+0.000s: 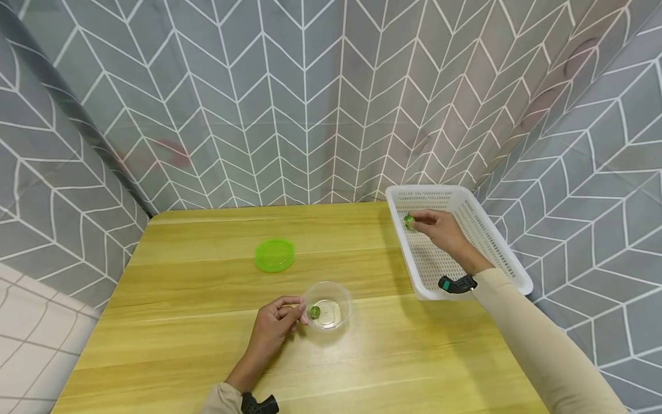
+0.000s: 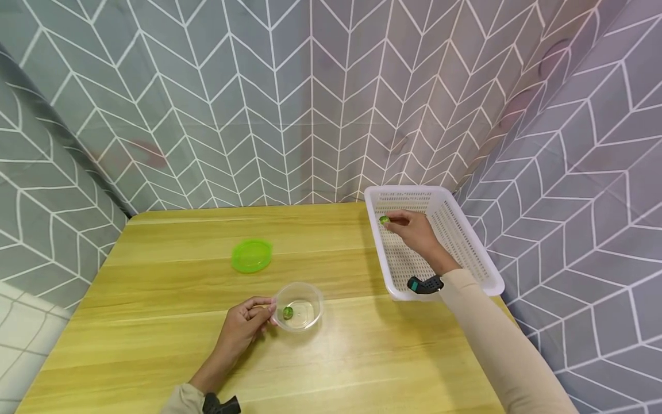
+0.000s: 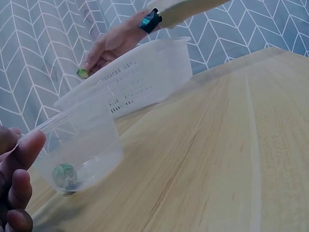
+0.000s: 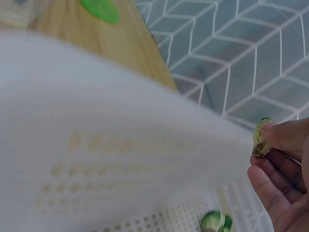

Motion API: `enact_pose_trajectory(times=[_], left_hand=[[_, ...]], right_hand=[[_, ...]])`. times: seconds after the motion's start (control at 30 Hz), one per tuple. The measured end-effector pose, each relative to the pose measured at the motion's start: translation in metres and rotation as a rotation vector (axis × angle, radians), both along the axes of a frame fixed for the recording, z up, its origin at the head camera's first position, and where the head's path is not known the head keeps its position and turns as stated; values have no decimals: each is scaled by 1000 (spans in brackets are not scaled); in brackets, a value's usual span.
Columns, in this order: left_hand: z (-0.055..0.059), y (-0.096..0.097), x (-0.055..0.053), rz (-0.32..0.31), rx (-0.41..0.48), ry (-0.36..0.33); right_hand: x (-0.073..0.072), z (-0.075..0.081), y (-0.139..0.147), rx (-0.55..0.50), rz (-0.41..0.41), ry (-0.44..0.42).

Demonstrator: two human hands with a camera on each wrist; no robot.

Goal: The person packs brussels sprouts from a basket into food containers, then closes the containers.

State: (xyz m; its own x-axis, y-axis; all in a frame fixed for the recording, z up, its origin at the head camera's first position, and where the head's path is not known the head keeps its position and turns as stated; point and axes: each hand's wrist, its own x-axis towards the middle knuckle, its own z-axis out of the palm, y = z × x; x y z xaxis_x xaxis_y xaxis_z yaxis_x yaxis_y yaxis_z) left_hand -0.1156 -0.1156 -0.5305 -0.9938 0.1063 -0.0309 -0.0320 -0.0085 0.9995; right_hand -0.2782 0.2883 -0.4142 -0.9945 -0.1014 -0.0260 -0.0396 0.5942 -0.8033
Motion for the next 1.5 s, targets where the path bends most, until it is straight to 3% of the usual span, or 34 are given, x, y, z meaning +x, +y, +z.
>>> enact_pose_trajectory(times=[0.23, 0.6, 1.2, 1.5], left_hand=[[0, 0, -1, 12, 6, -31], [0, 1, -1, 22, 18, -39], [1, 1, 0, 42, 31, -41], [2, 2, 0, 39, 44, -40]], right_hand=[[11, 9, -22, -32, 83, 45], [32, 22, -58, -64, 172, -6], [74, 8, -117, -209, 366, -76], [87, -8, -139, -193, 471, -14]])
